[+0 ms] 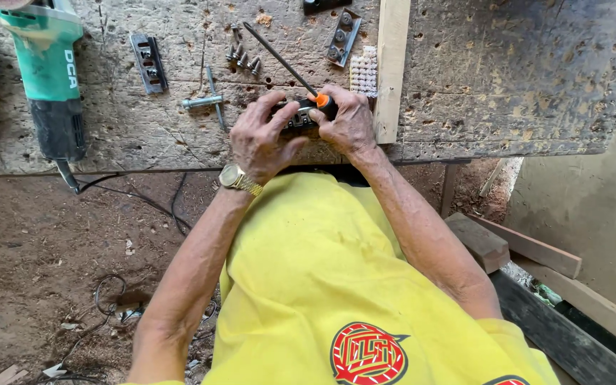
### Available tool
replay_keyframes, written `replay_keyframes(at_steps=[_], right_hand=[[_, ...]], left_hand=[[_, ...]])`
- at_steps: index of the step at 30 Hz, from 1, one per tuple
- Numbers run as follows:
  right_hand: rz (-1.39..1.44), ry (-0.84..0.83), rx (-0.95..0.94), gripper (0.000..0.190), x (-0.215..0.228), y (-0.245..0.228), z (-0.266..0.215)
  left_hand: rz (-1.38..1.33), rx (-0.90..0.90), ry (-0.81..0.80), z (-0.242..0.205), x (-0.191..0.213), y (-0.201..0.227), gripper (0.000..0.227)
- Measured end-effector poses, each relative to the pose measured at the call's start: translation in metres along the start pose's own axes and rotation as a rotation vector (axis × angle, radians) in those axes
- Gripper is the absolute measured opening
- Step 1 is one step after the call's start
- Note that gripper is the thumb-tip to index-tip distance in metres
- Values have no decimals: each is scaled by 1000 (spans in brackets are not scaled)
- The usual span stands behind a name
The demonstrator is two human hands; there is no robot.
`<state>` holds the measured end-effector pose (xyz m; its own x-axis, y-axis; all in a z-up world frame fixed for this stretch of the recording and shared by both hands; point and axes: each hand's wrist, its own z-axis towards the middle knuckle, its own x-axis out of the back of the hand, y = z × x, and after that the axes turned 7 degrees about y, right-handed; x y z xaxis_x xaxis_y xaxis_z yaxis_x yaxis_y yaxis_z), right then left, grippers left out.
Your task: The person stands at a wooden workbench and uses a screwdriver to drive screws into small black metal plates, holding each plate steady with the other hand. They pick up screws from the bench, position the plates, and tighten multiple screws, setting finished plates back on the bench.
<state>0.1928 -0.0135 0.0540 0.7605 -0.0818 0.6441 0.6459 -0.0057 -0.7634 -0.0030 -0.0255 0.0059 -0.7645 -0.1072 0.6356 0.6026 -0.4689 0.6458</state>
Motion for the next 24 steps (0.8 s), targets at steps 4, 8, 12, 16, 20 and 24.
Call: replay_keyframes(at_steps=[4,8,12,16,20,24], right_hand=[[5,14,10,19,-2,2,3],[26,14,31,20,-1,-4,2],[45,24,14,19,0,-3,3],[46,13,-10,21,-1,0,-1],[18,4,37,22,-3,2,1],[-28,11,58,22,-4,6,10]], left_hand=[[155,-91,64,6,-10,0,30],[218,-104,120,4,-13,0,40],[191,-157,91,11,-6,-4,36],[87,-100,42,4,-8,-13,47],[51,-66,96,10,-4,-4,43],[106,-92,184,18,-6,3,40]])
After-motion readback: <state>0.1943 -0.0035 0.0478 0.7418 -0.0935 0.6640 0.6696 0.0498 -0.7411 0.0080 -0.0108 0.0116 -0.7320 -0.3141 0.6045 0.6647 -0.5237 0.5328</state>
